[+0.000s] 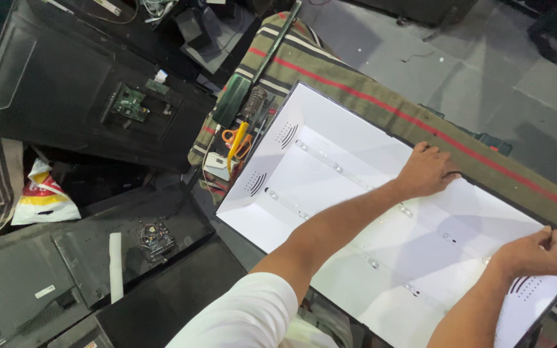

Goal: The person works on a disassembled TV backlight panel lying on a padded workbench, pressing and aligning LED light strips and the white diffuser sheet inside the frame. They run their fingers along the strip edges and panel border to seat the components, reposition the panel, and press along its edges.

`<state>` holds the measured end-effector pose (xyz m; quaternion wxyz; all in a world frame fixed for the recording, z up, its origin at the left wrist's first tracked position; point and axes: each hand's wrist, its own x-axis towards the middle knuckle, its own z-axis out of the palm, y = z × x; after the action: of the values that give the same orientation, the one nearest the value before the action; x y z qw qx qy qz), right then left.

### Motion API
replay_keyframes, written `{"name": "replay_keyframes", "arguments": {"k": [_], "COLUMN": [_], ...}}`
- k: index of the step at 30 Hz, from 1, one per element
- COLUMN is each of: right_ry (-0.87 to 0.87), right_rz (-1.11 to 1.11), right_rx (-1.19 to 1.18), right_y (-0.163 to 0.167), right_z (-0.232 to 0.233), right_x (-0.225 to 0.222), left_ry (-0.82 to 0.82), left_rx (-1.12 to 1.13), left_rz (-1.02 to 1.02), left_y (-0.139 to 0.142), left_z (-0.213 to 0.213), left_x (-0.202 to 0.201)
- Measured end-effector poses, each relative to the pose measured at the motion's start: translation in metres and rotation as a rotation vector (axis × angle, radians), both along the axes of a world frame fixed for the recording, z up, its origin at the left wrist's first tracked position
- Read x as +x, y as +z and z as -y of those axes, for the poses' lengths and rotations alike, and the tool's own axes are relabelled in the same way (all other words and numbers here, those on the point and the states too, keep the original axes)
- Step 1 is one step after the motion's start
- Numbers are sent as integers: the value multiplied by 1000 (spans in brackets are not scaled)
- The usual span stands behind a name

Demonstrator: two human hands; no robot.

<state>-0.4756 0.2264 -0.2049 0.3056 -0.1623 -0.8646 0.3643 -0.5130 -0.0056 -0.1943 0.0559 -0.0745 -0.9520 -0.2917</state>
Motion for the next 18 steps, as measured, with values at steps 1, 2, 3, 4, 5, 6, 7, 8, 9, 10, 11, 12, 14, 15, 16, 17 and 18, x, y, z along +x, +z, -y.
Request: {"name": "replay_keyframes", "arguments": {"k": [1, 2, 3, 4, 5, 6, 7, 8, 9, 10, 11, 12, 14, 15, 16, 17, 18], "right_ry": [15, 6, -4, -21, 20, 52, 139, 112, 114, 98, 63, -3, -35, -50, -64, -72, -71], "right_rz": [-21, -5, 10, 23, 12, -1, -76, -22, -61, -31, 3, 106, 78, 65, 58, 60, 80], "right_rx": [8, -3, -15, -23, -114, -200, -145, -208, -80, -296, -202, -345, -187, -148, -114, -82, -51], "right_y": [2, 3, 4, 5, 5, 6, 6, 6, 6, 9, 9, 10, 11, 14, 18, 21, 25], "right_z": [0, 0, -1, -5, -9, -16, -26, -31, -42, -46, -52, -58, -62, -64, -64, -64, -62], "right_x": [-1, -3, -5, -10, -14, -19, -20, -25, -22, -17, -12, -7, 7, 10, 14, 18, 20], "left_ry": [-2, -3, -6, -13, -28, -51, -37, -33, -65, -89, -80, -106, -122, -110, -116, -115, -111], "left_rx": [1, 5, 7, -4, -7, -5, 61, 137, 57, 90, 181, 168, 117, 80, 93, 104, 111], "left_rz": [2, 5, 6, -20, -44, -70, -117, -155, -82, -15, -111, -91, -48, -27, -30, -26, -25], "left_y": [-1, -4, -6, -9, -13, -16, -18, -19, -18, -19, -20, -19, -14, -11, -9, -6, -4], "left_z": [0, 0, -2, -3, -6, -14, -21, -26, -36, -40, -45, -50, -55, -57, -59, -60, -60], "left_x": [-1, -1, -3, -6, -8, -10, -12, -15, -13, -9, -4, 0, 6, 8, 10, 13, 15]}}
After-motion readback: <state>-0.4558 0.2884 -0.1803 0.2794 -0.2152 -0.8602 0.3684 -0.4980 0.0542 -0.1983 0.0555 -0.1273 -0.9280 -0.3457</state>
